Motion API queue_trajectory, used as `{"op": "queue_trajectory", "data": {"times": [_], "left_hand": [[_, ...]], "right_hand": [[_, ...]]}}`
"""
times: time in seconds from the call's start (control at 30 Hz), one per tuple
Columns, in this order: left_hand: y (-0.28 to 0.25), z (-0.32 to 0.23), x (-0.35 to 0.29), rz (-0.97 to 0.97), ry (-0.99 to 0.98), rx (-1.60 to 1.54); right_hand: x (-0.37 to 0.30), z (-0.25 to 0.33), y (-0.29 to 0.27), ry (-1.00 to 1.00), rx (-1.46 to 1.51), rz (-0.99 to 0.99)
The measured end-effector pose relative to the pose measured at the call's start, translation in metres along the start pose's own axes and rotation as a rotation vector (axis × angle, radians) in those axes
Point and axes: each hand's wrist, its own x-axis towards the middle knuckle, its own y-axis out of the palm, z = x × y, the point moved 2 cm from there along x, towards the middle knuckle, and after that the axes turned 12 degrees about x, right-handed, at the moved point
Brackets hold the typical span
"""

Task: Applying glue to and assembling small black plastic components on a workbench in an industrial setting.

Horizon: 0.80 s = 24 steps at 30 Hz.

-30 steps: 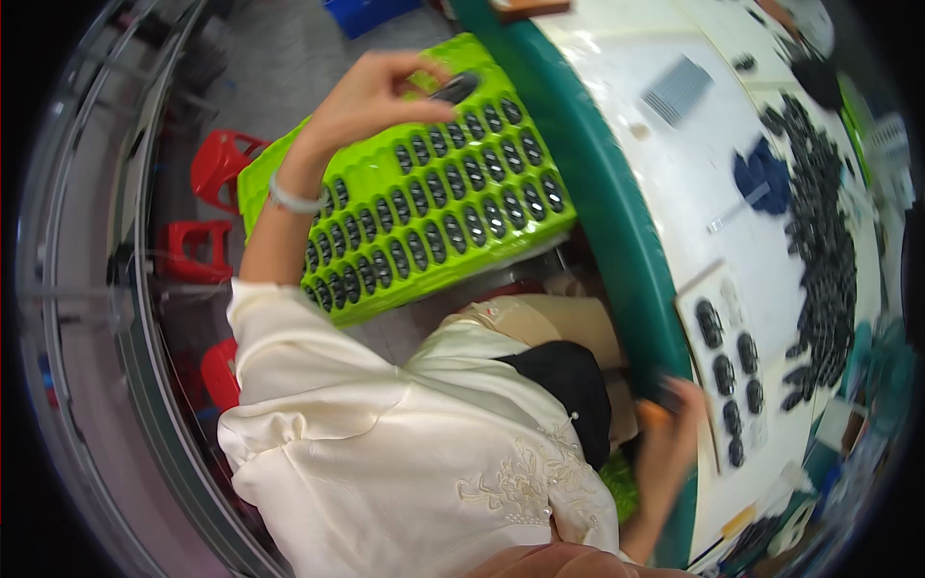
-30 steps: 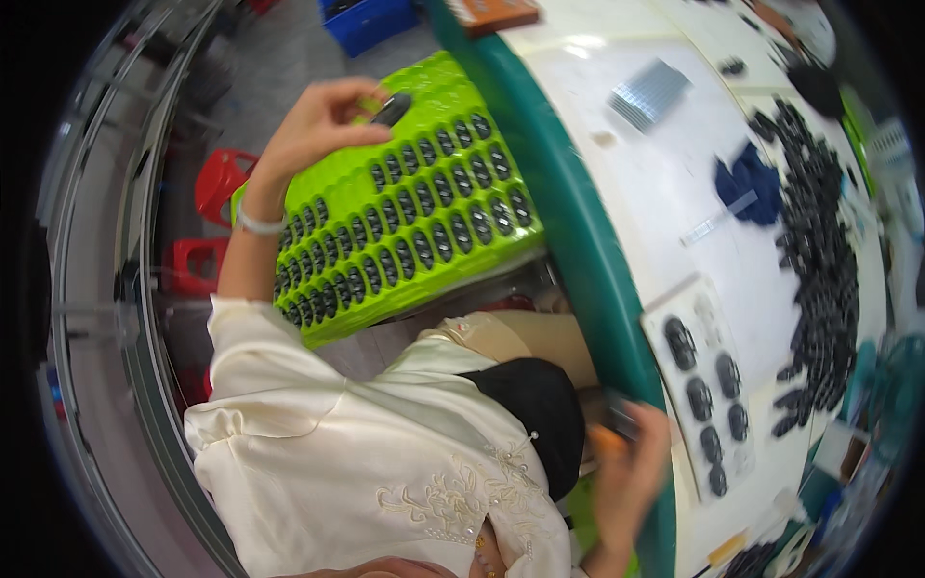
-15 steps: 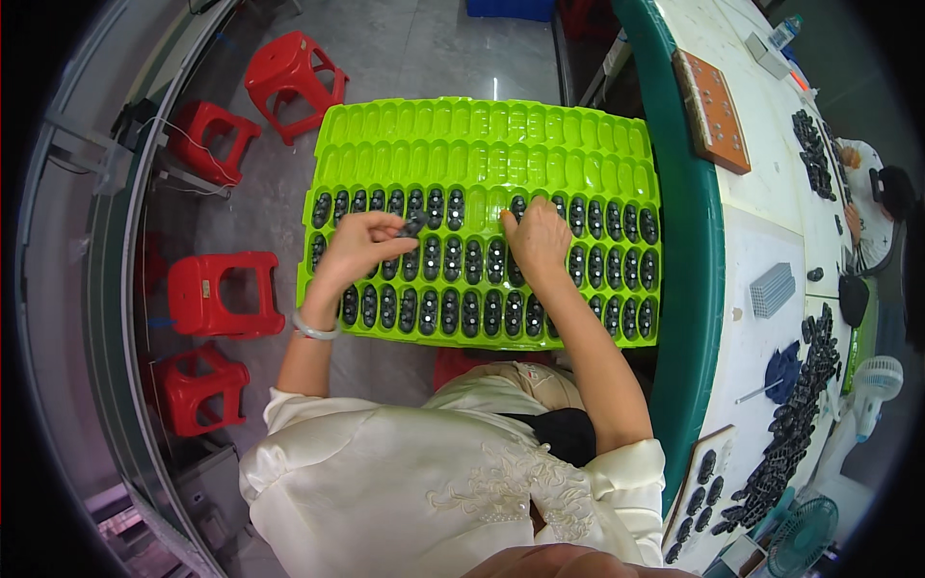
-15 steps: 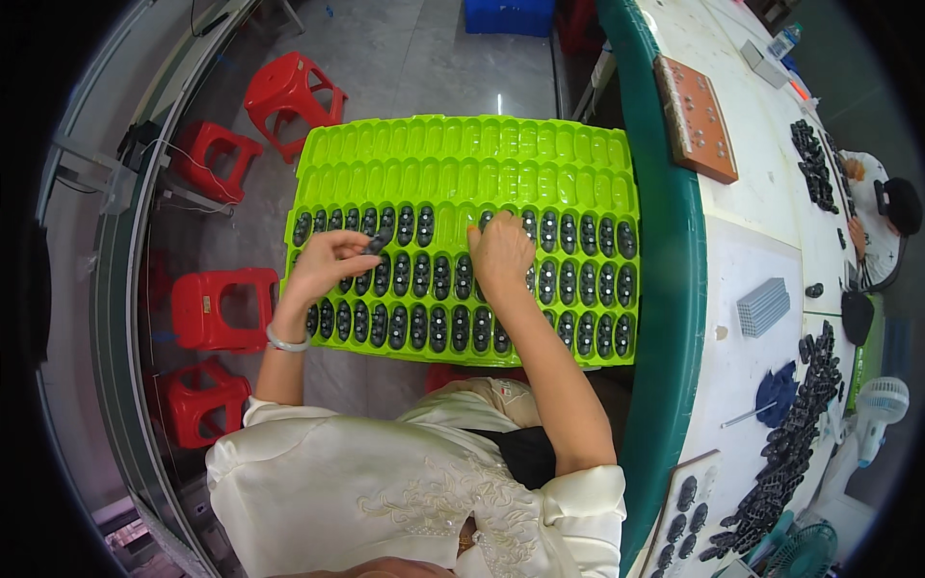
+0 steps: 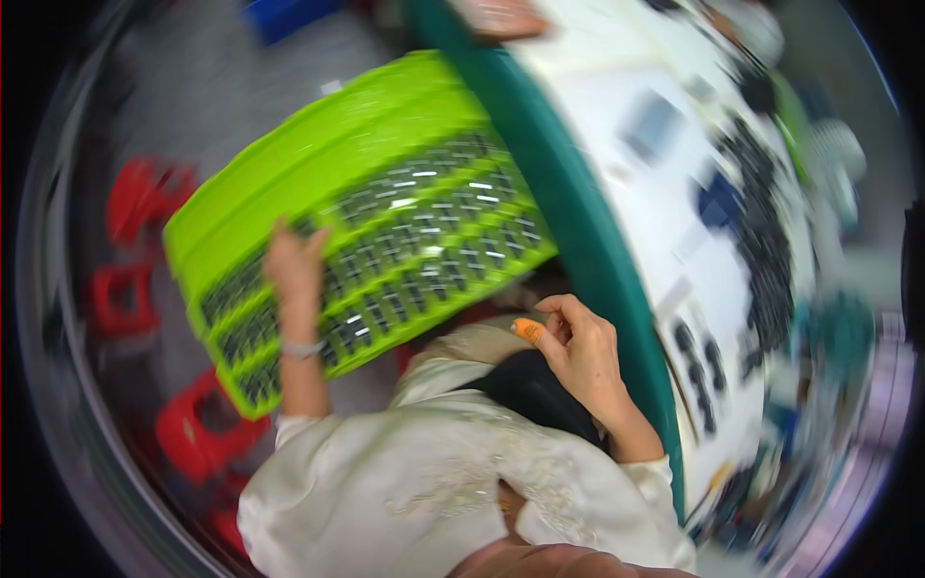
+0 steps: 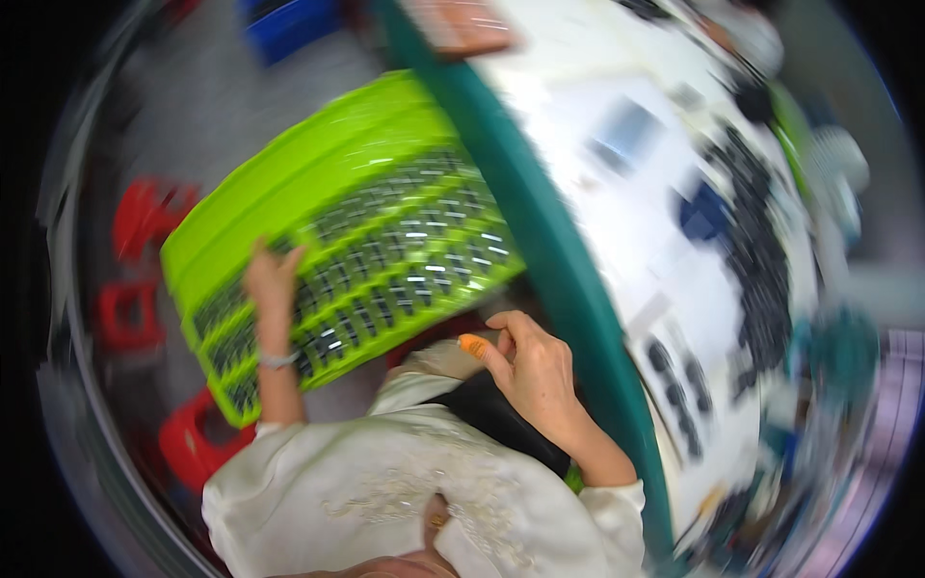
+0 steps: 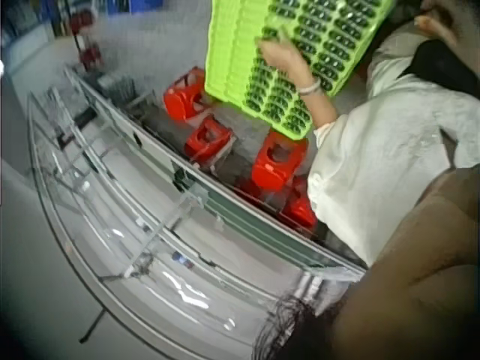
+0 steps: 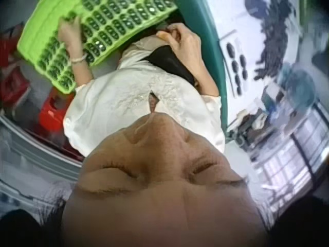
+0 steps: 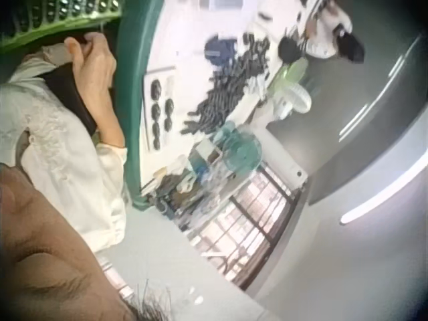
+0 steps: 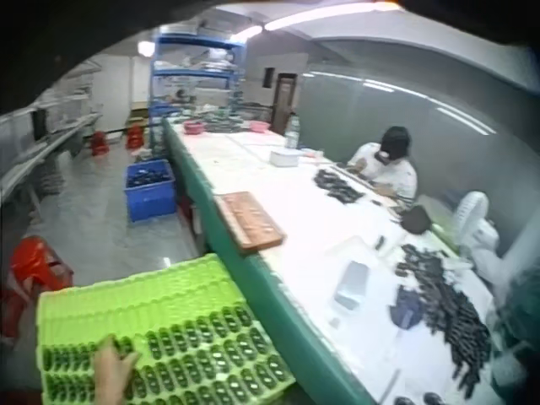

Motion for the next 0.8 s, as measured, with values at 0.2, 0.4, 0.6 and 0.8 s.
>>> {"op": "queue_trajectory", "data": {"times": [0.2,0.4,0.6,0.8], "left_hand": [[-0.052,-0.066,-0.017,-0.090,0.148,-0.099],[-0.115,-0.318,-0.131,0.287,1.554,-0.758],[-0.120,-0.387,-0.186,0.405,2.012,-0.508],[-0.111,-0.394,-0.193,0.359,2.121,-0.471]], "right_hand": [[-0.143,-0.083,-0.122,0.266,-0.090,-0.709],[-0.250,-0.148,-0.189,0.481,-0.223,-0.747],[-0.269,-0.193,-0.195,0.362,-0.053,-0.648],[-0.247,-0.201,-0.193,0.172,-0.148,-0.563]]}}
